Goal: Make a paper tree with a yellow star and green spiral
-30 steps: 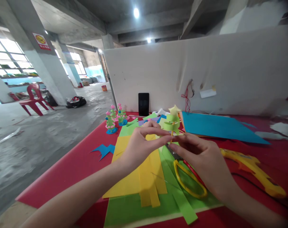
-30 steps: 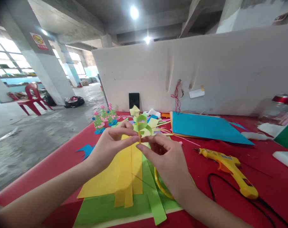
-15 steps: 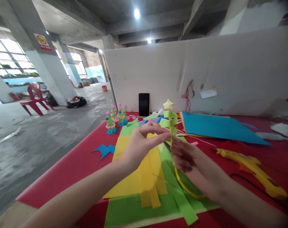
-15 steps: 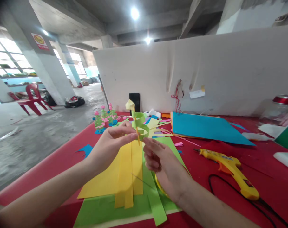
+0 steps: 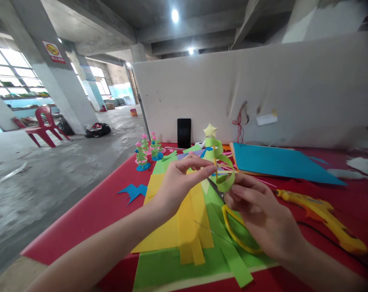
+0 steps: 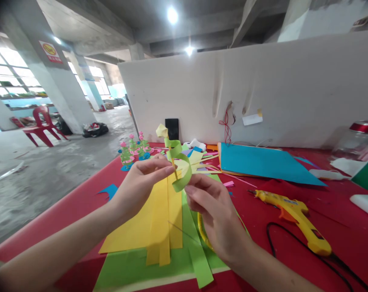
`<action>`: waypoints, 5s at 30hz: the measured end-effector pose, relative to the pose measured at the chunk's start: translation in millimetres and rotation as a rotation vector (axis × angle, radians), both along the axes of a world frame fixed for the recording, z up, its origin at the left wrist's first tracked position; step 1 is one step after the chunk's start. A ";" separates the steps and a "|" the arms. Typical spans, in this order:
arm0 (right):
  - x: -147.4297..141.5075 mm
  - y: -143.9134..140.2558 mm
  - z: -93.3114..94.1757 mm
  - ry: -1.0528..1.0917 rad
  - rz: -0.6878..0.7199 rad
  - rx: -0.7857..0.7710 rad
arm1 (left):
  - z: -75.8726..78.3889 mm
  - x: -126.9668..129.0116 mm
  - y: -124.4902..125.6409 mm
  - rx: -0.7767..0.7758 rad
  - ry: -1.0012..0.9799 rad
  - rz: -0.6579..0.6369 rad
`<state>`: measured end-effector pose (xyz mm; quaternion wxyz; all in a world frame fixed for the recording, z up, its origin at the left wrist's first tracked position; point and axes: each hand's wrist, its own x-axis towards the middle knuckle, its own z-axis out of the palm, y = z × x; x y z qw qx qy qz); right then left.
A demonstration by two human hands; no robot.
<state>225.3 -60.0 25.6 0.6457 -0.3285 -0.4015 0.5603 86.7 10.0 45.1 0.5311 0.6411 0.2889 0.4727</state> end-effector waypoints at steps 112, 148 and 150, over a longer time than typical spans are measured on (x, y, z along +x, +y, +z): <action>-1.1 0.8 0.9 -0.347 -0.160 -0.003 | 7.0 -3.1 -7.3 0.313 0.185 -0.018; 14.0 19.4 -1.8 -0.254 -0.222 -0.115 | 6.9 -6.6 -1.0 0.060 0.033 -0.065; 9.7 17.8 -2.9 -0.274 -0.125 -0.154 | 3.4 -6.1 0.5 0.030 -0.048 -0.095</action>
